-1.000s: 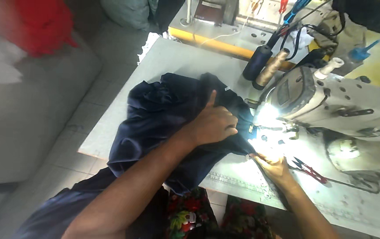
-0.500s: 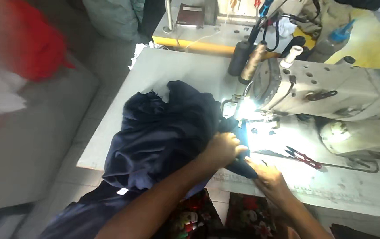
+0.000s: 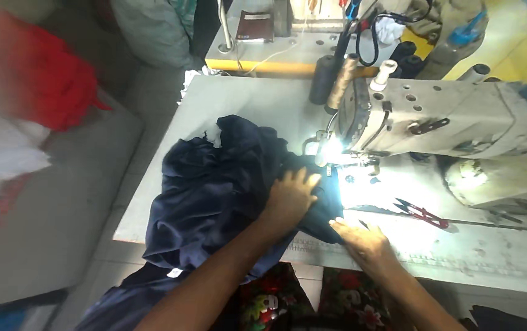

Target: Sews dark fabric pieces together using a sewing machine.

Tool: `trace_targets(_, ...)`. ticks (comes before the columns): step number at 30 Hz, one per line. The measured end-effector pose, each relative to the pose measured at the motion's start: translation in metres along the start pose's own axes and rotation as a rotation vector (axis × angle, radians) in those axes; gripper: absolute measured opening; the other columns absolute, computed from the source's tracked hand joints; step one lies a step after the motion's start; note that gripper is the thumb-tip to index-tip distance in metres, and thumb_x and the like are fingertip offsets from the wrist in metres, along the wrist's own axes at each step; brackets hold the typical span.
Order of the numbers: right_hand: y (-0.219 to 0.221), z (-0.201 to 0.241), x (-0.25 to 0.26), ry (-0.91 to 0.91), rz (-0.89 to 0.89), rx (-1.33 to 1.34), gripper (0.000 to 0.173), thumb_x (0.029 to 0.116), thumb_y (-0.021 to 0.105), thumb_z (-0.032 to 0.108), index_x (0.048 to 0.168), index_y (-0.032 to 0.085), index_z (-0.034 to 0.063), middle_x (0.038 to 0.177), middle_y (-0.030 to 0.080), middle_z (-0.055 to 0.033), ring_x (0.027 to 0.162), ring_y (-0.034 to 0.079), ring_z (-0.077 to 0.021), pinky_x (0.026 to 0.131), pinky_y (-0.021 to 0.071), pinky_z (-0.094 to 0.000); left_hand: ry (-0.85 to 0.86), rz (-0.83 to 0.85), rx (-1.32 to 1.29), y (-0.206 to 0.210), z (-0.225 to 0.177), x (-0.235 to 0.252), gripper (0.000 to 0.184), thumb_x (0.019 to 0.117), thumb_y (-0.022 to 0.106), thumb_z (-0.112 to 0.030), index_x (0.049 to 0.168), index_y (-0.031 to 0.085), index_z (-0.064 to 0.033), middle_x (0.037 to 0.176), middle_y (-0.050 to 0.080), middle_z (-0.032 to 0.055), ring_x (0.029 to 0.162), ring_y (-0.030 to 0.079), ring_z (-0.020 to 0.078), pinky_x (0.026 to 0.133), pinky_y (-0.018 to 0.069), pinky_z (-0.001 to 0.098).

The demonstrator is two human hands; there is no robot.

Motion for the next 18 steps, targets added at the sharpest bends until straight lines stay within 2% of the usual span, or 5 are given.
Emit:
trace_targets(2,0.001,0.001,-0.003,0.006,-0.002,0.002,0.028,0.0977,0.054,0.01,0.107,0.08,0.0104,0.114,0.078,-0.0052,0.109,0.074,-0.0222,0.088,0.0565,-0.046,0.168,-0.034,-0.086,0.01,-0.012,-0.004,0.033,0.0951,0.07,-0.023,0.127,0.073,-0.0156,0.139,0.065,0.0119,0.133,0.057,0.0398,0.104,0.0428,0.0692)
trace_targets(3,0.002,0.001,-0.004,0.006,-0.001,0.002,0.028,0.0976,0.054,0.01,0.107,0.08,0.0108,0.115,0.078,-0.0051,0.109,0.074,-0.0224,0.088,0.0564,-0.0464,0.216,-0.009,-0.131,0.016,-0.013,-0.007,0.029,0.0977,0.067,-0.023,0.124,0.075,-0.0141,0.138,0.066,0.0105,0.134,0.057,0.0378,0.108,0.0392,0.0696)
trace_targets(5,0.003,0.001,-0.006,0.012,0.001,0.0,0.028,0.0975,0.053,0.009,0.107,0.08,0.0111,0.115,0.078,-0.005,0.11,0.074,-0.0226,0.088,0.0562,-0.0472,0.217,0.036,-0.178,0.023,-0.005,-0.011,0.027,0.1013,0.061,-0.021,0.122,0.075,-0.0104,0.136,0.068,0.0115,0.132,0.059,0.037,0.107,0.0418,0.0671)
trace_targets(7,0.003,0.002,-0.005,0.021,0.002,-0.01,0.028,0.0974,0.053,0.008,0.107,0.08,0.0108,0.115,0.078,-0.0052,0.11,0.074,-0.0228,0.088,0.0565,-0.048,0.202,0.011,-0.179,0.022,0.006,-0.013,0.025,0.1005,0.062,-0.019,0.119,0.076,-0.0098,0.133,0.069,0.0111,0.129,0.062,0.0359,0.105,0.045,0.065)
trace_targets(18,0.006,-0.002,0.005,0.051,-0.02,-0.015,0.026,0.0986,0.056,0.01,0.107,0.08,0.0124,0.111,0.079,-0.0039,0.108,0.075,-0.0224,0.084,0.0575,-0.046,0.172,0.024,-0.181,0.021,0.017,-0.001,0.028,0.1031,0.058,-0.022,0.123,0.074,-0.0109,0.138,0.066,0.0096,0.134,0.058,0.035,0.108,0.0398,0.0677)
Point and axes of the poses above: each hand's wrist, its own x-axis towards the middle knuckle, its own y-axis out of the palm, z = x × y, the point moved 7 cm from there along x, towards the middle knuckle
